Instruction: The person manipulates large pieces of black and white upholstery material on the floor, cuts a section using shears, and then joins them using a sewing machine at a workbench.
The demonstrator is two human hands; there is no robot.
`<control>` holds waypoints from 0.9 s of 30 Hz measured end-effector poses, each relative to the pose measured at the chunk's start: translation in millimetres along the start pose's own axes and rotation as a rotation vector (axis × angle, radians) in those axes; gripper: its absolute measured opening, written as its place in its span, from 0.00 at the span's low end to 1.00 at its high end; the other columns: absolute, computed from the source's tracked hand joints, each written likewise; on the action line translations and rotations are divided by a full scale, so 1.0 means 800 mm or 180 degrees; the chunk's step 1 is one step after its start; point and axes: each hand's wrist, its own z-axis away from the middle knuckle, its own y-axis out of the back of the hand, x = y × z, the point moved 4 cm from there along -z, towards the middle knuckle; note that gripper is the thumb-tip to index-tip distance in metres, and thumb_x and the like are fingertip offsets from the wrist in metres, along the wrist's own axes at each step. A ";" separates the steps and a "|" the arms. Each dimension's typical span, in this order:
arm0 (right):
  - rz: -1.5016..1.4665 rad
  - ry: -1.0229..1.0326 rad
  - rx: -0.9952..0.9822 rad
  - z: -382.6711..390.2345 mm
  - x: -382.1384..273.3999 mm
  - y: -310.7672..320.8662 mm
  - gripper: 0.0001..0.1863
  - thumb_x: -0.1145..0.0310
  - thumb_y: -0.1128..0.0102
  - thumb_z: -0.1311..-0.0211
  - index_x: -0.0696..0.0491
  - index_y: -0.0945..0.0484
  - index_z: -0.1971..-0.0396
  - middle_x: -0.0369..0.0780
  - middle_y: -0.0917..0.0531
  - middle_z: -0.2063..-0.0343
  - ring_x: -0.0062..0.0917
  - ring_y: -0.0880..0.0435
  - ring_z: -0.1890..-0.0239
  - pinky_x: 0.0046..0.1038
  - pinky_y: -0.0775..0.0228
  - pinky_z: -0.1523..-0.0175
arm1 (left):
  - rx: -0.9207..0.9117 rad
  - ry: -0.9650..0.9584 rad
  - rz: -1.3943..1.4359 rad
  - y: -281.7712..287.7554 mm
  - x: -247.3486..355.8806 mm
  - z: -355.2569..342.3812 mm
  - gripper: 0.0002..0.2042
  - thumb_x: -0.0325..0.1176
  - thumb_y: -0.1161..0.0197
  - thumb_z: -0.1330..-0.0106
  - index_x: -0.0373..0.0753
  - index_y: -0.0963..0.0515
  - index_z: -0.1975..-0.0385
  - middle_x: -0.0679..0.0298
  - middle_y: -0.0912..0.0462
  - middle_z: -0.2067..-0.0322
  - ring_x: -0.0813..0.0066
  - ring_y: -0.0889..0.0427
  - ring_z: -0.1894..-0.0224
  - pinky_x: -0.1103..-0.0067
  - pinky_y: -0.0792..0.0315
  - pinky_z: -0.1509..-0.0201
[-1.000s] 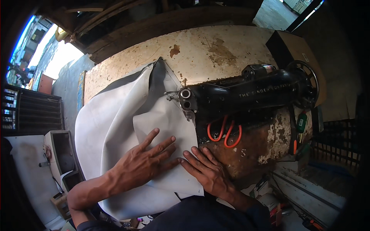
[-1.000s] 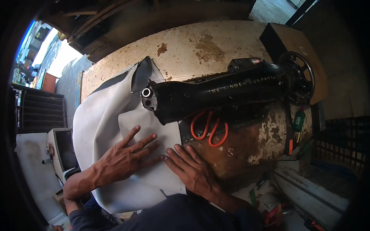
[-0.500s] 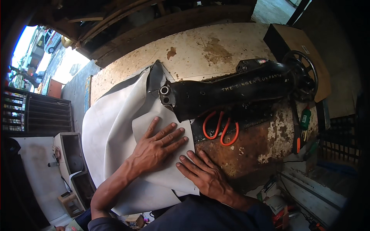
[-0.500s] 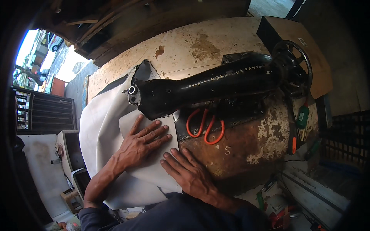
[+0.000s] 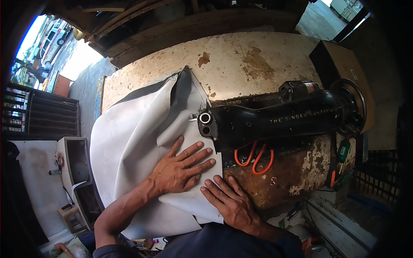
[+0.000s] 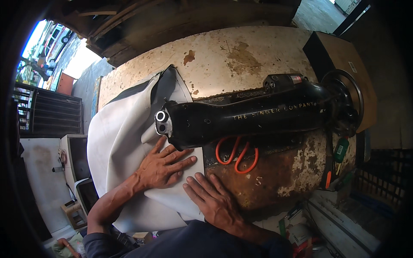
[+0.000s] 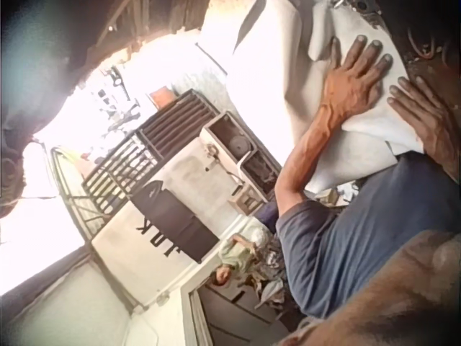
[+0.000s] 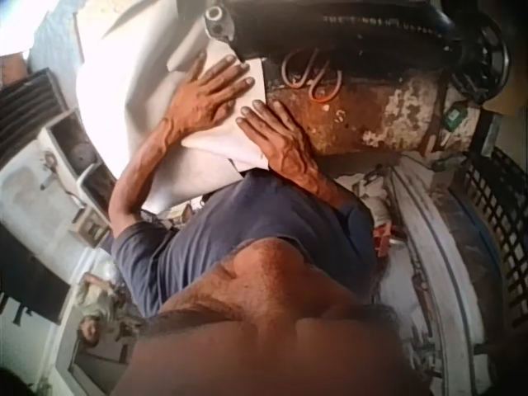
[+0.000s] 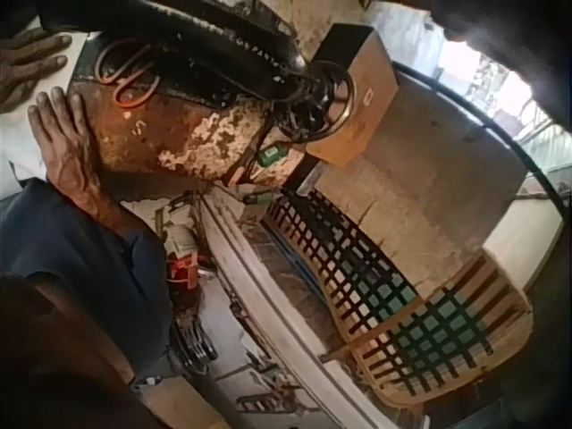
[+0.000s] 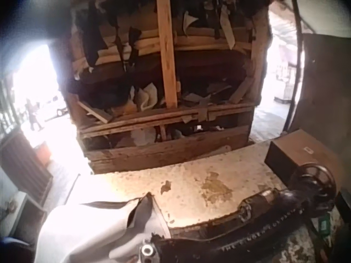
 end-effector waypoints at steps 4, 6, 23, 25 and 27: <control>-0.0220 -0.0235 -0.0102 -0.007 0.006 -0.003 0.32 0.81 0.47 0.38 0.48 0.23 0.32 0.42 0.25 0.30 0.40 0.30 0.26 0.56 0.45 0.24 | 0.0046 -0.0004 0.0138 0.006 -0.010 -0.008 0.31 0.41 0.38 0.34 0.61 0.31 0.28 0.68 0.34 0.26 0.65 0.40 0.21 0.43 0.54 0.19; -0.0179 -0.0280 -0.0100 -0.013 0.010 0.000 0.32 0.81 0.48 0.38 0.48 0.23 0.32 0.42 0.25 0.30 0.39 0.29 0.26 0.56 0.44 0.24 | 0.0060 -0.0018 0.0197 0.009 -0.016 -0.011 0.31 0.40 0.38 0.35 0.61 0.30 0.29 0.68 0.33 0.27 0.65 0.40 0.21 0.43 0.54 0.19; 0.0164 -0.0253 -0.0081 -0.059 0.037 0.019 0.27 0.77 0.46 0.35 0.48 0.19 0.36 0.39 0.22 0.31 0.32 0.26 0.28 0.35 0.36 0.39 | 0.0339 -0.0153 0.0270 0.021 -0.062 -0.041 0.24 0.39 0.35 0.39 0.62 0.20 0.40 0.59 0.30 0.31 0.57 0.39 0.22 0.40 0.51 0.20; 0.0108 -0.0266 -0.0056 -0.062 0.041 0.020 0.27 0.76 0.44 0.35 0.47 0.20 0.35 0.38 0.22 0.31 0.32 0.26 0.28 0.36 0.36 0.40 | 0.0375 -0.0190 0.0312 0.021 -0.065 -0.043 0.24 0.39 0.34 0.39 0.62 0.20 0.39 0.58 0.30 0.31 0.56 0.38 0.22 0.40 0.51 0.21; 0.0066 -0.0313 -0.0054 -0.061 0.044 0.019 0.28 0.75 0.43 0.36 0.47 0.20 0.35 0.38 0.23 0.31 0.32 0.27 0.28 0.37 0.37 0.39 | 0.0453 -0.0230 0.0385 0.021 -0.066 -0.046 0.26 0.37 0.33 0.40 0.61 0.20 0.39 0.57 0.29 0.32 0.55 0.37 0.23 0.40 0.50 0.21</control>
